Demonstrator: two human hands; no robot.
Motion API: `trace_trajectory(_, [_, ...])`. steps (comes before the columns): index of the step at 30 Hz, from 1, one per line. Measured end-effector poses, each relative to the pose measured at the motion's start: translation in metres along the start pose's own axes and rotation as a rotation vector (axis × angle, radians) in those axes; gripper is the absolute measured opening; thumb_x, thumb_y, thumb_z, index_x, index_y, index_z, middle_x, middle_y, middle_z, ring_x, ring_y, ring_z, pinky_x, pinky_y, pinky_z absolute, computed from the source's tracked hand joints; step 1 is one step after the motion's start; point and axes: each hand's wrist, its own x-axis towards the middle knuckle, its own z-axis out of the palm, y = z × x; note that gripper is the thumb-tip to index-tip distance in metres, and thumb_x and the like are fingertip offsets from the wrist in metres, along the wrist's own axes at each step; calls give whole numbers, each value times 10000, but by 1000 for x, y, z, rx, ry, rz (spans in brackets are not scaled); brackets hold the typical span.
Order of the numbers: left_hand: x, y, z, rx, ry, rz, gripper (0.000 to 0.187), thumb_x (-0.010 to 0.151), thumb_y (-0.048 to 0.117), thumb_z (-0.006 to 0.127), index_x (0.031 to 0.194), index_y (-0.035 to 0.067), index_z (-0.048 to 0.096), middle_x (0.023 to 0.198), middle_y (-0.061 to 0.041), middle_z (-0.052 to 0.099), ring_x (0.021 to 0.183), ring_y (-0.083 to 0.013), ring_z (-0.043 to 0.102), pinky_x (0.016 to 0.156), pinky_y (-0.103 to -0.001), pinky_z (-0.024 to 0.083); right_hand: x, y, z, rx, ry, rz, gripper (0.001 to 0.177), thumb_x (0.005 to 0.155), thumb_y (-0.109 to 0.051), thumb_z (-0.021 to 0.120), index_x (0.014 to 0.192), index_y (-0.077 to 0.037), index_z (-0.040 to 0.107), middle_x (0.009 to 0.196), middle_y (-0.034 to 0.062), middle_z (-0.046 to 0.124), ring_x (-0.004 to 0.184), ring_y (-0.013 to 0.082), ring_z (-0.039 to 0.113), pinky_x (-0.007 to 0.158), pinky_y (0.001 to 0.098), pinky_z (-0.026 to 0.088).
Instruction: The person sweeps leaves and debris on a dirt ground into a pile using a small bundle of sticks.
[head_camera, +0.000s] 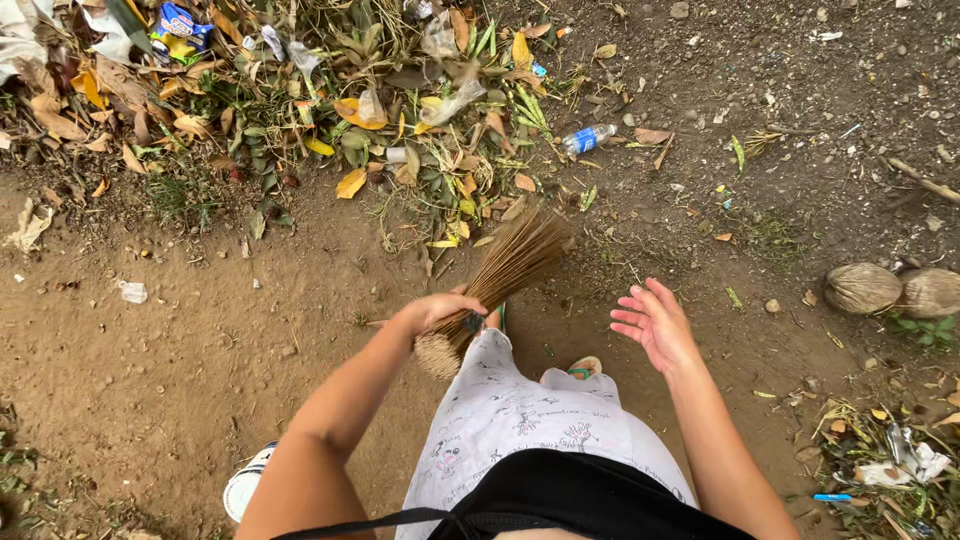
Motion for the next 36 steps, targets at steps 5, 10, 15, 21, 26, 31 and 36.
trace_trajectory(5, [14, 29, -70, 125, 155, 176, 507, 798, 300, 658, 1235, 60, 571, 1223, -105, 572, 1148, -226, 488, 1024, -383, 315, 0, -3, 4, -46, -1, -22, 782, 853, -239, 622, 1478, -31, 200, 1082, 194, 573, 867, 276, 643, 728, 432, 571])
trace_trajectory(10, [-59, 139, -69, -192, 312, 393, 824, 785, 157, 670, 1452, 71, 194, 1278, -252, 514, 983, -316, 614, 910, -502, 506, -3, -8, 11, -87, 10, 6, 798, 851, -239, 618, 1483, -45, 170, 1090, 199, 562, 870, 279, 636, 731, 433, 563])
trace_trajectory(15, [-131, 165, -1, -171, 405, 411, 1013, 717, 77, 636, 1502, 272, 26, 1345, -207, 480, 1097, -391, 557, 826, -510, 522, -3, -9, 16, -105, -12, -2, 791, 852, -244, 620, 1482, -49, 182, 1118, 197, 556, 879, 272, 635, 739, 427, 563])
trace_trajectory(21, [-175, 99, 17, 261, 183, 375, 1112, 727, 328, 739, 1507, 155, -35, 1576, -168, 146, 1443, -302, 220, 1147, -429, 229, 2, -10, 20, -100, -36, 6, 791, 848, -239, 627, 1478, -44, 190, 1129, 210, 551, 873, 273, 639, 740, 429, 567])
trace_trajectory(26, [-127, 22, 15, 179, 108, -18, 1166, 630, 325, 762, 1518, 148, 27, 1497, -179, 244, 1316, -309, 331, 1072, -437, 321, 7, -10, 24, -92, -52, 3, 805, 846, -236, 632, 1478, -45, 172, 1123, 206, 542, 868, 276, 637, 735, 432, 567])
trace_trajectory(31, [-97, 14, -48, 75, 186, 41, 1101, 683, 236, 700, 1520, 174, -12, 1452, -205, 329, 1149, -293, 426, 932, -412, 394, 11, -11, 16, -115, -56, -10, 805, 849, -248, 635, 1480, -45, 177, 1093, 198, 549, 853, 273, 637, 711, 421, 562])
trace_trajectory(36, [-169, 101, -71, 63, 455, 191, 1047, 736, 147, 638, 1522, 199, -52, 1407, -231, 413, 982, -278, 521, 792, -386, 468, 11, -12, 9, -132, -31, -3, 808, 853, -245, 630, 1488, -58, 167, 1073, 183, 550, 844, 263, 639, 703, 411, 569])
